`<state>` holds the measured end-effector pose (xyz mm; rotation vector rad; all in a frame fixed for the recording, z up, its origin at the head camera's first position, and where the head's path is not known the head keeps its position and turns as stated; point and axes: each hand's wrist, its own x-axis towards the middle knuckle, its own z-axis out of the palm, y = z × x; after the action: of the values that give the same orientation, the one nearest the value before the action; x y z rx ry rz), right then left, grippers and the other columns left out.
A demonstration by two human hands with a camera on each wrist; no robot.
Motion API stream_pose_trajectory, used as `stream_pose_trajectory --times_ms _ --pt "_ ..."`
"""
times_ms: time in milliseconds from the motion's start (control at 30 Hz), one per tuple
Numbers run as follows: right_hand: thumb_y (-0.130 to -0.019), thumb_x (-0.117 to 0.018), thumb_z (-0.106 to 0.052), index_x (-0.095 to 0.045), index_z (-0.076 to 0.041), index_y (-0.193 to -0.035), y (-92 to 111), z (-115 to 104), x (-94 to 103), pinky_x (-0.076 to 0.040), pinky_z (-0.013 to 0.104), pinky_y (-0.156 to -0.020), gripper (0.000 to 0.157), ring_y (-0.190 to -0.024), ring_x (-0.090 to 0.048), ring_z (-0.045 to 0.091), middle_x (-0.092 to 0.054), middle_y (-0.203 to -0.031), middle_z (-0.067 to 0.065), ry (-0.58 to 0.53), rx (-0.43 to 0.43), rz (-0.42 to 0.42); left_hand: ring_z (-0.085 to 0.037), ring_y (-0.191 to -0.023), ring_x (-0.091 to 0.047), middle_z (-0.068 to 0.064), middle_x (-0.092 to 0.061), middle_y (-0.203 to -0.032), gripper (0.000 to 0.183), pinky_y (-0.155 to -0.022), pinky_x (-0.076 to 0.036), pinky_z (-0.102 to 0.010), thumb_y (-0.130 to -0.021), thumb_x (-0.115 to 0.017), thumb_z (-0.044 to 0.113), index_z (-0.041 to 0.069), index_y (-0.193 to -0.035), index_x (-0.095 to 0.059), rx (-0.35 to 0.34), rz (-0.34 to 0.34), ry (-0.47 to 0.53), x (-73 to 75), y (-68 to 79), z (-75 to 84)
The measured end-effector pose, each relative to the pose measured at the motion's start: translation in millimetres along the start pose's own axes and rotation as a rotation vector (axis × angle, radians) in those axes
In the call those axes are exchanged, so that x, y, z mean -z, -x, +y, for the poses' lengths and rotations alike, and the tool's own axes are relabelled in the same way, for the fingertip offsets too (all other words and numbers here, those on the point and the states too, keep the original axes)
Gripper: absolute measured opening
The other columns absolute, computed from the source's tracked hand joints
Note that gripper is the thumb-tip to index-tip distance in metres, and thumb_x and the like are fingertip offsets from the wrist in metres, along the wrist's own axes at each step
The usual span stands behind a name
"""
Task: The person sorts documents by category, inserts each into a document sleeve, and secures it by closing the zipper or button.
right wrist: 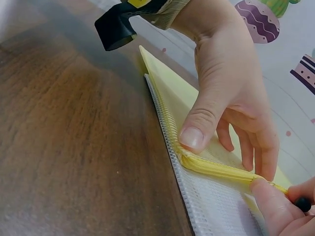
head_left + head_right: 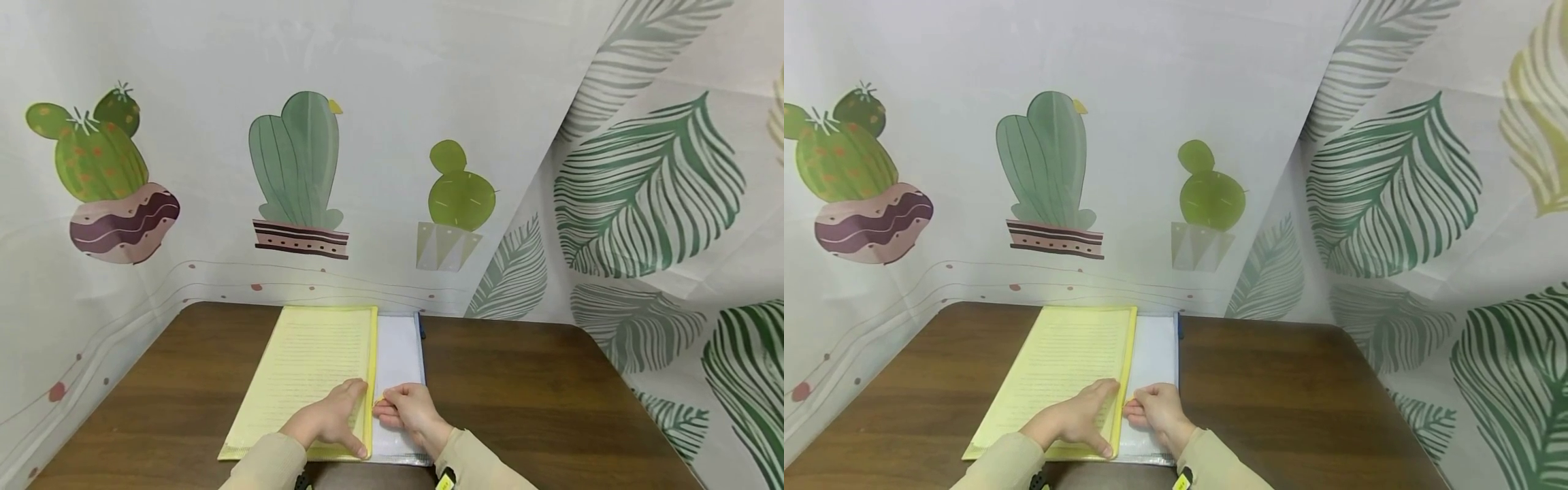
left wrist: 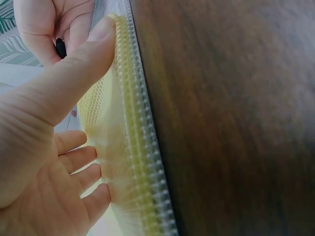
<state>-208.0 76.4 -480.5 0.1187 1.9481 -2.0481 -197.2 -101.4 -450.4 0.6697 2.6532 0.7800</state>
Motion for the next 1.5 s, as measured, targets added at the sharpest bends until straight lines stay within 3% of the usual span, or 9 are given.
stream_pose_trajectory --times_ms 1500 --pt "-0.093 -0.049 -0.003 -0.053 0.014 -0.104 -13.1 -9.7 -0.4 -0.059 0.026 -0.065 0.020 -0.072 -0.070 0.015 -0.071 -0.077 0.011 -0.030 0.007 0.011 -0.043 -0.138 -0.025 -0.024 -0.025 -0.151 0.115 -0.110 -0.028 -0.057 -0.053 -0.089 0.036 -0.004 -0.142 -0.029 0.026 0.002 0.021 -1.6 -0.3 -2.7"
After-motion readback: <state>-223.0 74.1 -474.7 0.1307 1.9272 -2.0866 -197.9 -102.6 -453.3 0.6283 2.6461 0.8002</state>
